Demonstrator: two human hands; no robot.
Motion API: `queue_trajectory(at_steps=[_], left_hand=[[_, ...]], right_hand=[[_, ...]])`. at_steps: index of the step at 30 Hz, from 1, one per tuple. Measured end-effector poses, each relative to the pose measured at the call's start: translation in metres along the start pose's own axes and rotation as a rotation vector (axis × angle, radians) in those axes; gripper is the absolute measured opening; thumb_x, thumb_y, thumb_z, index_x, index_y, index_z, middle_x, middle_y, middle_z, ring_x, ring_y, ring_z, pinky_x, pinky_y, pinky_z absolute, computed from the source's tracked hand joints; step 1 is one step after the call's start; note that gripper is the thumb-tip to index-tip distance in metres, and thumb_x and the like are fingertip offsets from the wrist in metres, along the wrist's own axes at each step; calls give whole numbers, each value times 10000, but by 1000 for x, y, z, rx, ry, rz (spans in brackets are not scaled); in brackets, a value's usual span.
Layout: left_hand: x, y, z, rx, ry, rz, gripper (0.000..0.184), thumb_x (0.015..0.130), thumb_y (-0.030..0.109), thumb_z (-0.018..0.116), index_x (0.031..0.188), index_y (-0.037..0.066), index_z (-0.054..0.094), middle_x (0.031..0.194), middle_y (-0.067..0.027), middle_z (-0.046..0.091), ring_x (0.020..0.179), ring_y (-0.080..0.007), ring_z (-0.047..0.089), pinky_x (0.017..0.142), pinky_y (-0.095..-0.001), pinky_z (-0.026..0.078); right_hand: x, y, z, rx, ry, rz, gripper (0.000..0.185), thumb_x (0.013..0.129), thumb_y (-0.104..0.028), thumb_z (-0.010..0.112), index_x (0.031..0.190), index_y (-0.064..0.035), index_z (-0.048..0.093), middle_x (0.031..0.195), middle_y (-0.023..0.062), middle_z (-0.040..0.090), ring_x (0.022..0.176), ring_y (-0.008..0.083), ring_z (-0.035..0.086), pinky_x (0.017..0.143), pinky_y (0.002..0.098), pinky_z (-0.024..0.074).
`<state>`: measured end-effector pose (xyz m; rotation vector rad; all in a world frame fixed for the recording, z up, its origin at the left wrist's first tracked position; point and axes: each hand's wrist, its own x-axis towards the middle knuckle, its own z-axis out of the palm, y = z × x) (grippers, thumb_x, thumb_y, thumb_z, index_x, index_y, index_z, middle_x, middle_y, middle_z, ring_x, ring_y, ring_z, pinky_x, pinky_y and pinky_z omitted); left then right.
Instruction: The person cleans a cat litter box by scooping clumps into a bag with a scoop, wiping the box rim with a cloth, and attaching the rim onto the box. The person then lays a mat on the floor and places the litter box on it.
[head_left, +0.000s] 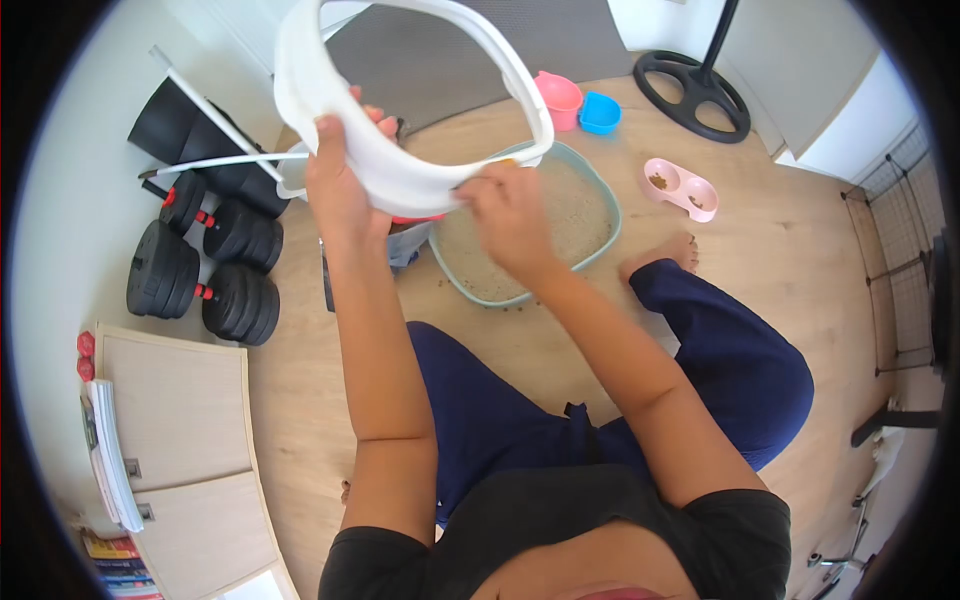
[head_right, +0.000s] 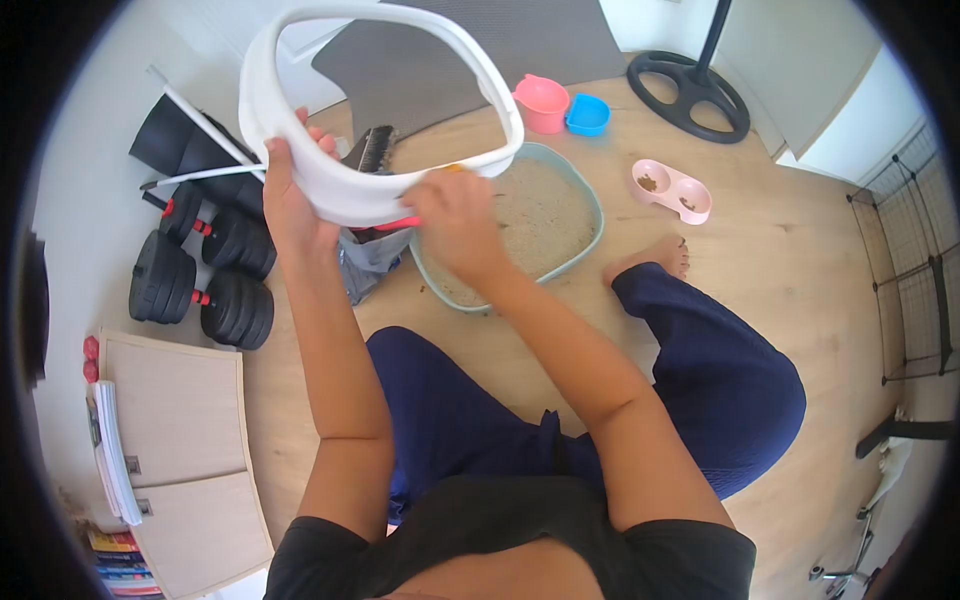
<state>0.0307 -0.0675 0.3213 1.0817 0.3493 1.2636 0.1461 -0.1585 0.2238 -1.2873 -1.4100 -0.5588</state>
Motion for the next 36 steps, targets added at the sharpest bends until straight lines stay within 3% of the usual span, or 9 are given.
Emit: queue_trajectory(at_steps=[3, 6, 9, 14, 17, 19, 22, 30, 36], left_hand=[[1, -17, -14, -66, 38, -7, 461, 933, 377, 473, 1179, -13, 482, 869, -65, 565, 737, -158, 573, 687, -274, 491], [-3, -36, -50, -475, -110, 2, 430, 937, 362, 466, 1176, 4, 472, 854, -42, 528, 726, -120, 549, 660, -249, 494], [-20, -33, -65, -685, -184, -16, 407, 925, 336, 492, 1161, 5, 480, 866, -47, 523, 733, -120, 553, 642, -239, 512], [-45, -29, -64, -776, -213, -10, 400, 932, 320, 484, 1155, -12, 493, 812, -38, 489, 703, -117, 514, 617, -235, 468], [-56, -21, -63, -727, -235, 10, 424, 936, 381, 449, 1150, 21, 513, 788, -42, 547, 638, -112, 527, 606, -227, 474], [-64, -16, -63, -674, -279, 40, 440, 943, 394, 426, 1167, 27, 519, 768, -40, 540, 611, -112, 519, 569, -224, 449], [-71, -8, -69, -640, -367, 40, 456, 940, 414, 422, 1170, 33, 523, 757, -36, 535, 597, -102, 510, 545, -220, 426], [-86, 6, -75, -570, -609, 9, 394, 947, 355, 439, 1087, 3, 549, 683, -73, 541, 484, -127, 520, 394, -230, 386], [-95, 4, -86, -462, -696, -36, 411, 933, 345, 469, 1073, -30, 563, 635, -136, 583, 455, -192, 571, 377, -265, 451]], right_hand=[[8, -28, 8, 184, 80, -42, 185, 678, -21, 642, 833, -100, 579, 889, 61, 537, 815, 255, 501, 677, 362, 365], [-9, -14, -3, 154, -67, -55, 125, 702, -115, 625, 818, -116, 578, 885, 41, 537, 796, 251, 524, 696, 363, 377], [-27, 12, -14, -59, 45, 18, 106, 718, -110, 623, 813, -97, 578, 878, 63, 531, 845, 262, 523, 740, 371, 390], [-24, 75, -41, 100, 150, 419, 67, 819, -98, 572, 861, -56, 541, 902, 121, 515, 909, 293, 500, 820, 366, 392], [-17, 104, -46, 185, 256, 637, 85, 861, -98, 547, 919, -47, 511, 936, 114, 523, 887, 243, 507, 811, 343, 403], [-8, 121, -51, 491, 393, 842, 88, 887, -93, 527, 953, -47, 492, 920, 86, 539, 808, 159, 520, 738, 296, 435], [7, 142, -66, 770, 332, 936, 92, 899, -92, 518, 974, -48, 489, 866, 51, 547, 728, 100, 529, 645, 254, 457], [73, 165, -111, 858, 80, 903, 122, 879, -81, 545, 997, -55, 530, 762, 37, 588, 581, 93, 562, 483, 234, 481], [122, 172, -124, 883, -1, 805, 165, 840, -107, 616, 988, -65, 558, 819, 33, 605, 654, 85, 579, 554, 220, 486]])
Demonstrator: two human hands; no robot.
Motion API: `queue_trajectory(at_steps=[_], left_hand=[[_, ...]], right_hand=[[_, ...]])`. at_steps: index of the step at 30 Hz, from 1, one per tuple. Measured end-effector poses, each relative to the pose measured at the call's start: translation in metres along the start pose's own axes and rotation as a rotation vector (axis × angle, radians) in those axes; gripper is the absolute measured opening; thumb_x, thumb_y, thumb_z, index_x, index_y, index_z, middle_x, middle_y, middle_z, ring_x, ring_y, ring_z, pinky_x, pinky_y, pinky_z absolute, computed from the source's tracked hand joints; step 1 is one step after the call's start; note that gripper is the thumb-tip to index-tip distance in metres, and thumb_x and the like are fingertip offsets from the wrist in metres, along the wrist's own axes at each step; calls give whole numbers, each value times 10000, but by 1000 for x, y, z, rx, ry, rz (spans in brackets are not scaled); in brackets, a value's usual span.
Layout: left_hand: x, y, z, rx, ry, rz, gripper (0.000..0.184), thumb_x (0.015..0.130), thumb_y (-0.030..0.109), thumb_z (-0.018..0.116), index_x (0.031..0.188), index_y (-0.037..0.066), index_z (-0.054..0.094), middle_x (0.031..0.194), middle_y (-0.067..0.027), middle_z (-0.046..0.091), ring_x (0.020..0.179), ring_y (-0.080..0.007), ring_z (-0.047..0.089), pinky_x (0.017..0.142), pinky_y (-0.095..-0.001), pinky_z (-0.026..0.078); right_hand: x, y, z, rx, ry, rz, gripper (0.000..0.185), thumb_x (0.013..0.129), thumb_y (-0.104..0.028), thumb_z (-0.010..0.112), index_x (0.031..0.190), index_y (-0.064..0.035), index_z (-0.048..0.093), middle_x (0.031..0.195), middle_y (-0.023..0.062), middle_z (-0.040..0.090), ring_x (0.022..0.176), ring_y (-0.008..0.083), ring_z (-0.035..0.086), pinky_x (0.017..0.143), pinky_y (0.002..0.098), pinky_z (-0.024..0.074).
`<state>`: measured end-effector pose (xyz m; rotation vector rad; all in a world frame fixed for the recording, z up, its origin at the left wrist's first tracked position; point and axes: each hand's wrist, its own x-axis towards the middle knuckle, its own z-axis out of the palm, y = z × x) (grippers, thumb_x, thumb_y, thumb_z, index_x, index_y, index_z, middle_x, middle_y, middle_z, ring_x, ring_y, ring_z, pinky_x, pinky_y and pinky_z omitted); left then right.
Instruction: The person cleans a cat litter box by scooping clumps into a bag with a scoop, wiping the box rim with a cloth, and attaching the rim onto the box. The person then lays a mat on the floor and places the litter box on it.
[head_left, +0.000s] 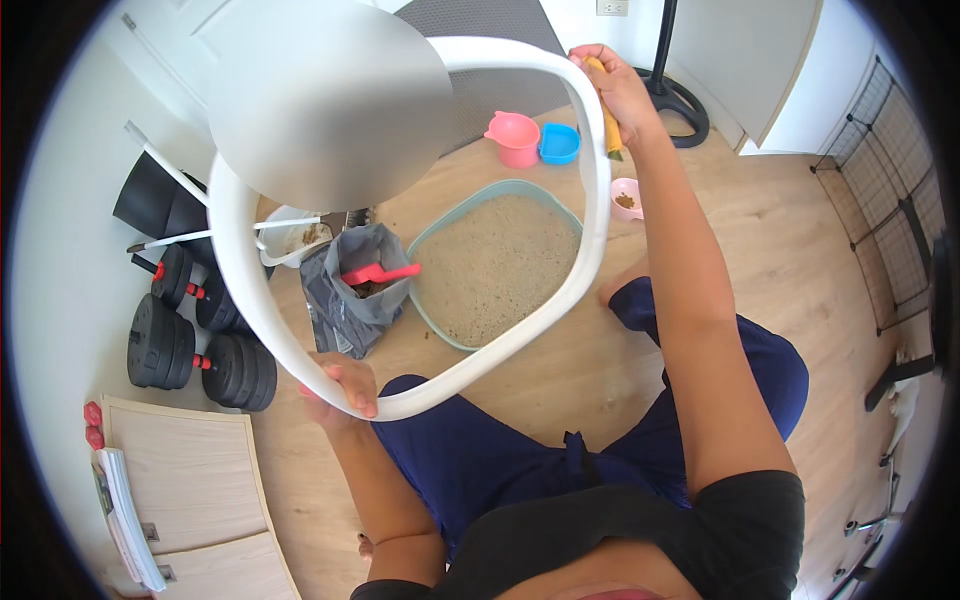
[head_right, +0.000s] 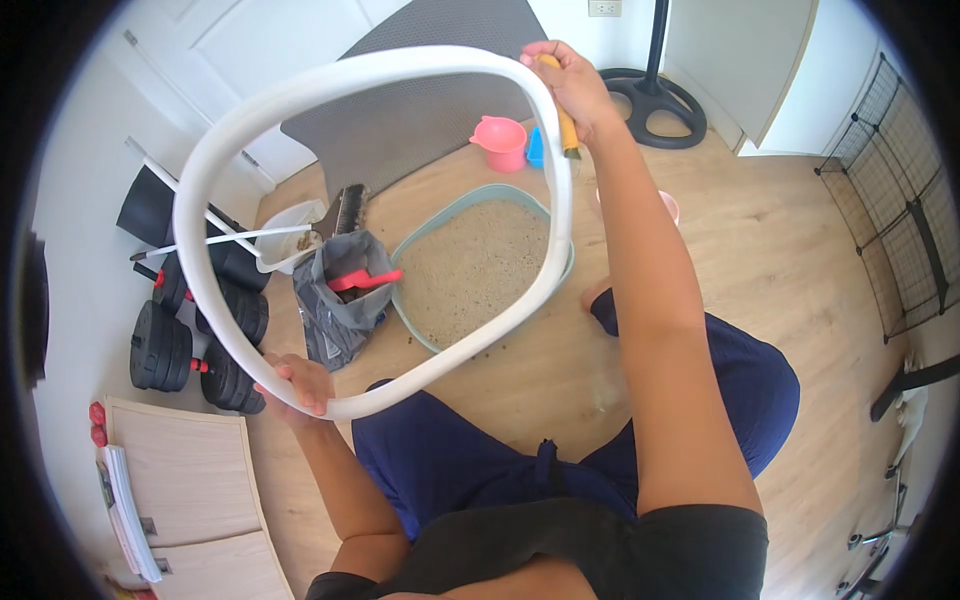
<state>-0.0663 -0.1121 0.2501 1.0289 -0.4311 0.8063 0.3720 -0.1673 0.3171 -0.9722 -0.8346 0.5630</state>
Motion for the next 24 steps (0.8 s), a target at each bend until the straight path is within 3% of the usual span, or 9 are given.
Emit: queue_trajectory(at_steps=[2, 7, 9, 12, 15, 17, 21, 23, 24], left_hand=[[-4, -2, -1, 10, 23, -5, 434, 927, 334, 483, 1085, -59, 575, 607, -165, 591, 468, -228, 594, 400, -282, 492], [-19, -20, -8, 333, 188, -242, 450, 909, 359, 511, 1009, -76, 570, 634, -163, 589, 456, -216, 583, 381, -269, 474], [0, -39, 7, 392, 274, -258, 464, 892, 370, 534, 960, -85, 594, 572, -157, 566, 445, -207, 570, 386, -276, 481], [2, -54, -4, 373, 312, -178, 468, 888, 385, 539, 969, -73, 596, 558, -132, 555, 443, -189, 559, 382, -265, 472], [3, -54, -1, 387, 377, -157, 476, 896, 408, 518, 978, -54, 599, 562, -111, 551, 438, -169, 546, 375, -237, 447], [5, -44, -7, 291, 292, -130, 489, 910, 428, 483, 996, -41, 592, 596, -96, 557, 454, -157, 535, 408, -220, 437], [-2, -34, -14, 270, 391, -69, 506, 921, 444, 451, 1021, -35, 578, 623, -84, 553, 475, -150, 522, 452, -218, 441], [4, -38, -15, 357, 448, -102, 521, 920, 461, 446, 1036, -32, 567, 628, -72, 540, 501, -145, 516, 478, -227, 448], [5, -44, -18, 392, 483, -108, 552, 905, 500, 445, 1021, -27, 565, 634, -71, 541, 507, -141, 515, 465, -229, 442]], right_hand=[[-1, -16, 10, -89, -49, -14, 212, 822, -175, 655, 989, -72, 576, 877, 38, 617, 774, 99, 592, 680, 230, 482], [-14, -27, 72, -227, -214, -4, 221, 848, -223, 636, 993, -70, 572, 902, 33, 614, 772, 91, 578, 691, 230, 473], [-36, -21, 118, -507, -126, -200, 186, 869, -223, 607, 974, -71, 583, 908, 23, 620, 769, 89, 581, 691, 233, 474], [-56, -16, 156, -416, -107, -475, 167, 873, -221, 588, 961, -80, 602, 912, 22, 622, 831, 107, 575, 745, 256, 444], [-76, -10, 172, -595, -101, -792, 155, 834, -214, 568, 933, -117, 638, 905, 43, 609, 908, 220, 537, 820, 368, 390], [-53, 11, 145, -767, 226, -894, 189, 871, -226, 503, 942, -131, 651, 938, 64, 581, 951, 247, 515, 845, 403, 362], [-16, 77, 20, -1129, 734, -372, 231, 900, -181, 451, 1064, -65, 564, 1052, 180, 497, 1027, 325, 465, 836, 437, 414], [-24, 70, 12, -571, 1050, -115, 222, 916, -191, 444, 1083, -52, 484, 1036, 154, 481, 1004, 269, 471, 772, 375, 460], [-23, 75, 17, -574, 1042, -109, 222, 916, -191, 444, 1083, -52, 484, 1036, 154, 481, 1004, 269, 471, 772, 375, 460]])
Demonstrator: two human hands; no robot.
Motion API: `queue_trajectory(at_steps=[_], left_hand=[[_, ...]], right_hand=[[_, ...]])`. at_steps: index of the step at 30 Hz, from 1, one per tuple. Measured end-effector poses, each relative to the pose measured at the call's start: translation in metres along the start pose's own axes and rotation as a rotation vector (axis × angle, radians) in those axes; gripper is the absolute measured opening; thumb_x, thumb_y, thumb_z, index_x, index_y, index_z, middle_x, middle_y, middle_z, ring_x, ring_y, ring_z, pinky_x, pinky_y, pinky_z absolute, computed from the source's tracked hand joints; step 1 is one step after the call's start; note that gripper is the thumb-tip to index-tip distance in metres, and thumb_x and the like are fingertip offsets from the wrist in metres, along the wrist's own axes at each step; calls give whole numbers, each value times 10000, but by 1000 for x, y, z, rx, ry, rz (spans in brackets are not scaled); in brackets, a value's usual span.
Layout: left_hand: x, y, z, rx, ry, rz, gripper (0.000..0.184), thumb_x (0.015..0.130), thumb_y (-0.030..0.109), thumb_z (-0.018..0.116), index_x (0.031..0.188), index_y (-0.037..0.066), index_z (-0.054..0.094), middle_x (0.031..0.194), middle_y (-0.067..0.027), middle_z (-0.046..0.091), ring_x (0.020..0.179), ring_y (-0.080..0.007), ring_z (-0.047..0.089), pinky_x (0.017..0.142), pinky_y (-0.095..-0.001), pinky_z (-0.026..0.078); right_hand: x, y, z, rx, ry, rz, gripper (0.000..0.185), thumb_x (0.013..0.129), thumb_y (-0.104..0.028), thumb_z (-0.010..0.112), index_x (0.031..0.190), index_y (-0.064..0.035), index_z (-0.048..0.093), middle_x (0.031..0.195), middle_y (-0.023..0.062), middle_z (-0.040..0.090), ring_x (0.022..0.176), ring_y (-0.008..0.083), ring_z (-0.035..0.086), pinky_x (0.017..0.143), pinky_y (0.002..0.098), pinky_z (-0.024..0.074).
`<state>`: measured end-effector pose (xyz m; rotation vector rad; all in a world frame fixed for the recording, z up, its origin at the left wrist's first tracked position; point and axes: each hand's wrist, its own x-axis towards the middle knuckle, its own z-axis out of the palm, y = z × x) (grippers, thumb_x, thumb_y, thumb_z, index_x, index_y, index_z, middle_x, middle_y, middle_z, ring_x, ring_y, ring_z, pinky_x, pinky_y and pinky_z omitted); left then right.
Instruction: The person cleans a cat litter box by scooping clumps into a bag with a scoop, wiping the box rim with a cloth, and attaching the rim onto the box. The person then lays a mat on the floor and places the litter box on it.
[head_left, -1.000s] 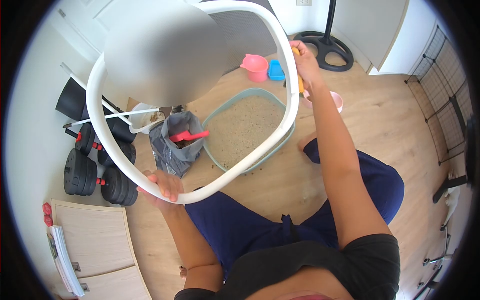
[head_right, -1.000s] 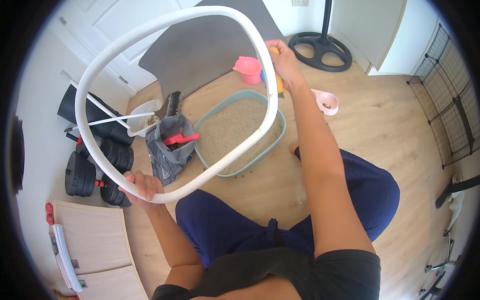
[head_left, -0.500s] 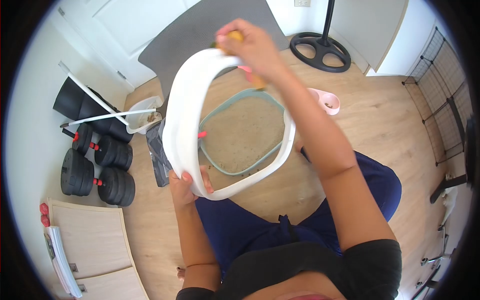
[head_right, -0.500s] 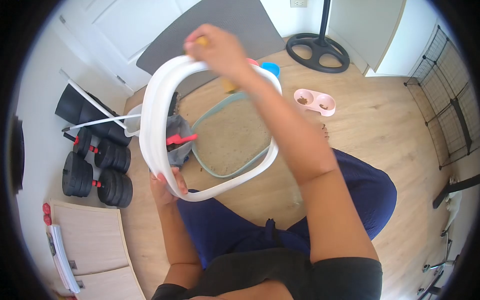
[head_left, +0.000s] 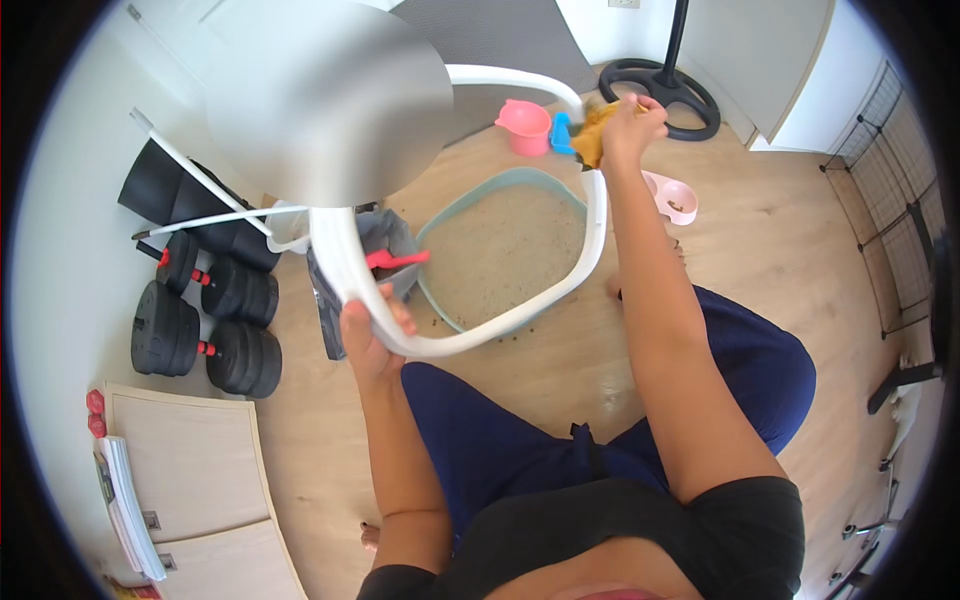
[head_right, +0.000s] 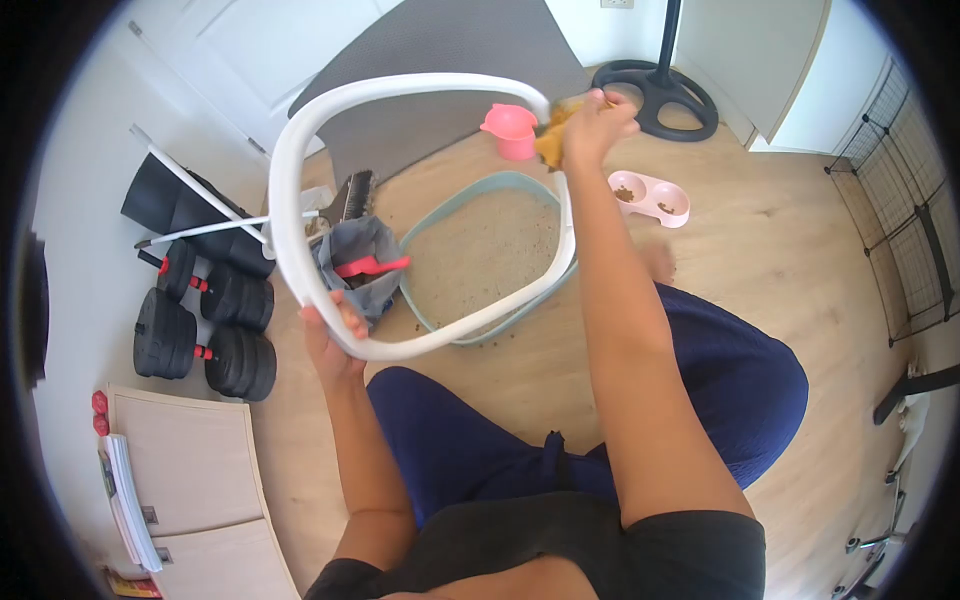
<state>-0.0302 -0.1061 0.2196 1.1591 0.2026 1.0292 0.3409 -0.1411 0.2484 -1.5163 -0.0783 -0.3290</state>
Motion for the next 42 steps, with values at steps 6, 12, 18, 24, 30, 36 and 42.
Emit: queue_trajectory(at_steps=[6, 12, 18, 24, 30, 36, 42], left_hand=[[30, -34, 17, 12, 141, -176, 649, 807, 554, 567, 1057, -42, 507, 832, -153, 620, 590, -222, 628, 514, -331, 539], [45, -20, 2, -110, 351, -4, 556, 850, 538, 507, 1009, 5, 504, 863, -74, 580, 682, -151, 594, 581, -252, 505], [29, 1, -22, -191, 194, 56, 511, 820, 539, 545, 890, 33, 546, 749, -31, 548, 614, -117, 558, 518, -223, 475], [18, 5, -31, -255, 133, 23, 495, 817, 539, 552, 855, 47, 582, 716, -23, 577, 678, -132, 621, 538, -214, 479], [24, -28, -41, -529, -48, -113, 517, 831, 571, 501, 865, 57, 550, 777, -31, 575, 608, -145, 582, 504, -241, 481], [33, -57, -3, -337, 115, -179, 624, 774, 642, 503, 957, 50, 575, 828, -65, 612, 727, -168, 593, 649, -278, 495], [14, -134, -102, 1603, 255, -348, 355, 813, 316, 604, 1055, 60, 568, 910, -149, 642, 794, -305, 625, 711, -401, 480]], right_hand=[[-137, -79, 6, 694, -955, 269, 263, 889, -214, 511, 1073, -49, 420, 1025, 129, 451, 941, 199, 470, 789, 324, 429], [-205, -65, -68, 234, -1026, -452, 173, 849, -209, 579, 935, -60, 554, 937, 108, 530, 872, 258, 528, 788, 357, 418], [-138, 46, -77, -152, -722, -818, 144, 814, -184, 602, 905, -78, 638, 949, 102, 572, 864, 285, 533, 760, 397, 423], [-11, 87, -65, -566, -290, -708, 218, 848, -262, 583, 1049, -195, 634, 1018, 123, 558, 890, 283, 539, 802, 389, 427], [6, 81, -68, -211, -880, -31, 454, 862, -464, 539, 1034, -52, 617, 874, 92, 607, 844, 202, 541, 786, 360, 397], [32, 72, -86, -239, -942, 64, 468, 839, -483, 551, 989, -45, 618, 775, 69, 607, 698, 150, 546, 646, 282, 410], [70, 108, -122, -462, -973, 78, 417, 840, -416, 556, 980, -27, 612, 742, 49, 599, 637, 130, 530, 596, 273, 407]])
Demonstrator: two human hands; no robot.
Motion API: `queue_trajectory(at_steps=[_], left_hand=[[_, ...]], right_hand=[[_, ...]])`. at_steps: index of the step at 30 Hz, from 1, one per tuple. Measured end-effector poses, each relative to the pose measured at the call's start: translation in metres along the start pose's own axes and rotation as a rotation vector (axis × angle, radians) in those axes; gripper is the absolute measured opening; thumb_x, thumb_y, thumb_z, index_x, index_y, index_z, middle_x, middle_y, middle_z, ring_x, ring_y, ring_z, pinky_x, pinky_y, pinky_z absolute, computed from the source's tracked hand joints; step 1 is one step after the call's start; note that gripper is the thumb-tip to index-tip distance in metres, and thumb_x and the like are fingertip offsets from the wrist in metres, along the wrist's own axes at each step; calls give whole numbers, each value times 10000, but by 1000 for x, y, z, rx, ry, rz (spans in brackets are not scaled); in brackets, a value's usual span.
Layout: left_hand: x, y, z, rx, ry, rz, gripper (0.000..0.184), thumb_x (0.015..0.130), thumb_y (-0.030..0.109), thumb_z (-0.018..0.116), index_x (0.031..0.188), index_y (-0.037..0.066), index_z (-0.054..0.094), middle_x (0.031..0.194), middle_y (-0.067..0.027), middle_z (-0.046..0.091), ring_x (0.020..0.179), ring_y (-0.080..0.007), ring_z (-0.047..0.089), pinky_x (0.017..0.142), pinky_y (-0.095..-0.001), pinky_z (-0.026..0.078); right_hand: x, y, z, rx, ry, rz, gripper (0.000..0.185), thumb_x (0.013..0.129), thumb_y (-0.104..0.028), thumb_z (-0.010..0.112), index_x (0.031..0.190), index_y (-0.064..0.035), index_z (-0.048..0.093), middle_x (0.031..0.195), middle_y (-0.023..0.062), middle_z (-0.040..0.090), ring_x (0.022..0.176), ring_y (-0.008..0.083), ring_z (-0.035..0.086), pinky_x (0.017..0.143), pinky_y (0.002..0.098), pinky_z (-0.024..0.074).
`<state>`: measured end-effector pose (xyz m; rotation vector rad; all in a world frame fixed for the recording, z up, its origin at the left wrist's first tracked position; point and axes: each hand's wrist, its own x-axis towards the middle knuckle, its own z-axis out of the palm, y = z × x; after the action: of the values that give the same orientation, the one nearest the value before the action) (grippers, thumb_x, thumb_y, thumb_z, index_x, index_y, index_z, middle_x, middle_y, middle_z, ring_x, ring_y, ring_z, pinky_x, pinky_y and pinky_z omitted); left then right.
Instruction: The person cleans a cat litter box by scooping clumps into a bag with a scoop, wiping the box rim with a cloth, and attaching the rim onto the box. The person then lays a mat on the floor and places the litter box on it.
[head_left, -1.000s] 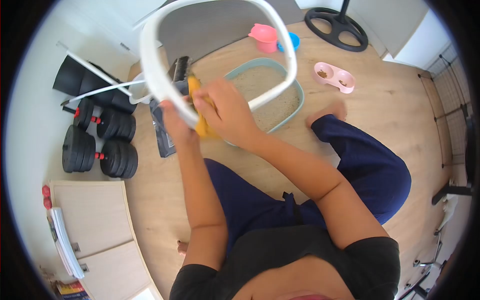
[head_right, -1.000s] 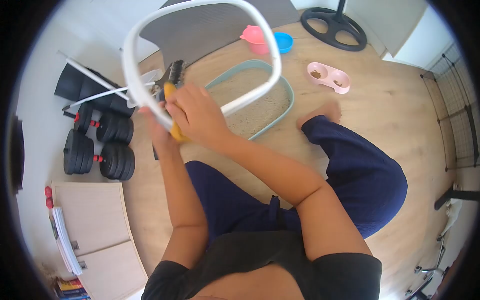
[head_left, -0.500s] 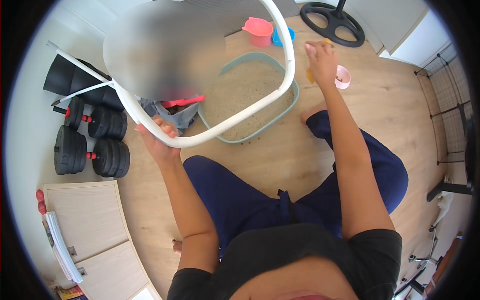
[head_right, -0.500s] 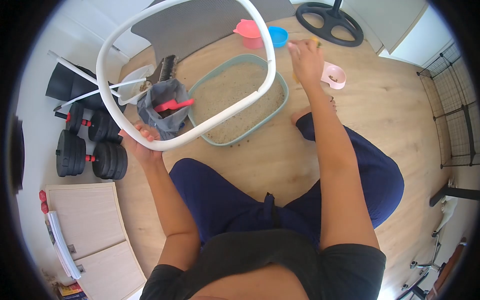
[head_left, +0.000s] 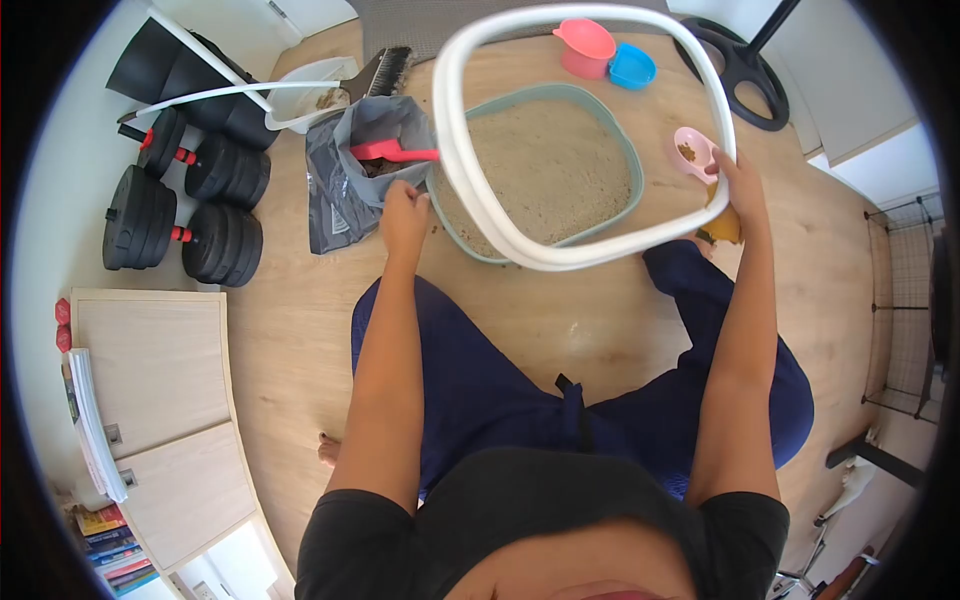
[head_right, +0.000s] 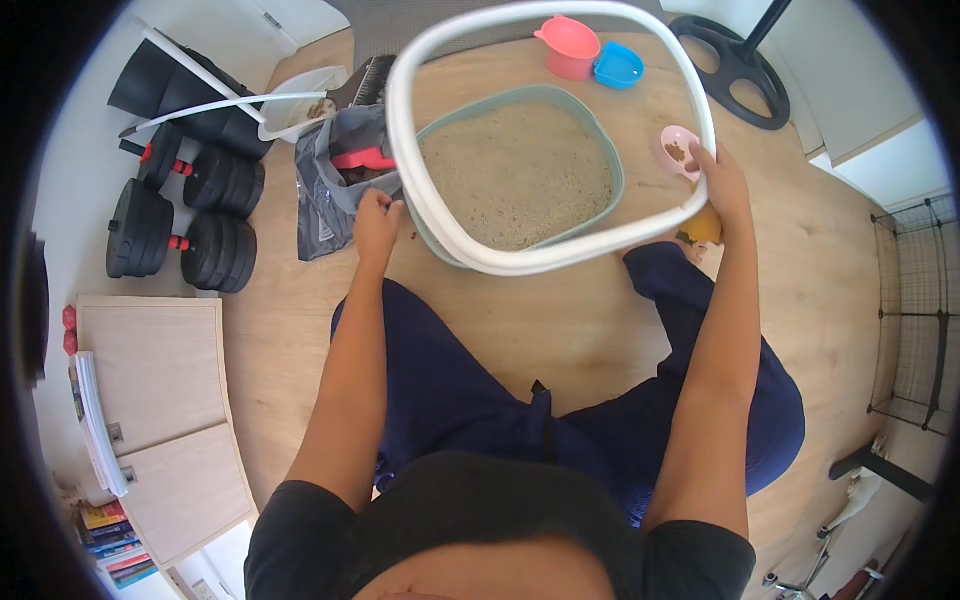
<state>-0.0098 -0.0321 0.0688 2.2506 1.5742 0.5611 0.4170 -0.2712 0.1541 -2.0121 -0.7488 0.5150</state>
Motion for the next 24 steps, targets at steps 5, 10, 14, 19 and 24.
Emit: queue_trajectory(at_steps=[5, 10, 14, 19, 24], left_hand=[[19, -10, 4, 247, 88, 34, 268, 811, 313, 604, 1012, 144, 553, 841, -146, 645, 792, -359, 621, 689, -463, 476], [74, -55, -16, 96, 301, -254, 228, 847, 311, 556, 965, 117, 582, 856, -146, 661, 775, -342, 636, 670, -448, 474], [86, -81, -41, -186, 283, -417, 230, 846, 265, 568, 919, 47, 586, 715, -93, 666, 605, -224, 644, 597, -365, 482], [81, -96, -40, -250, 390, -430, 183, 843, 206, 572, 922, 41, 583, 657, -63, 653, 537, -148, 618, 523, -301, 468], [76, -118, -24, -346, 370, -333, 192, 831, 167, 578, 978, 47, 552, 650, -57, 633, 541, -156, 609, 549, -303, 466]], right_hand=[[1, 19, 21, -247, -57, 31, 446, 833, -417, 542, 1124, -83, 596, 775, 56, 625, 693, 150, 558, 649, 278, 418], [6, 20, 52, -411, -113, 44, 514, 821, -435, 520, 1225, -116, 538, 840, 110, 645, 802, 236, 601, 732, 330, 434], [11, 5, 87, -532, -106, -5, 487, 823, -414, 501, 1213, -123, 536, 979, 177, 634, 938, 319, 596, 815, 393, 431], [26, -1, 116, -620, -121, -27, 469, 836, -412, 473, 1203, -128, 542, 1048, 156, 624, 977, 302, 589, 838, 404, 433], [33, -8, 134, -697, -155, 44, 458, 840, -411, 463, 1201, -144, 548, 1047, 135, 631, 973, 298, 594, 839, 407, 439]])
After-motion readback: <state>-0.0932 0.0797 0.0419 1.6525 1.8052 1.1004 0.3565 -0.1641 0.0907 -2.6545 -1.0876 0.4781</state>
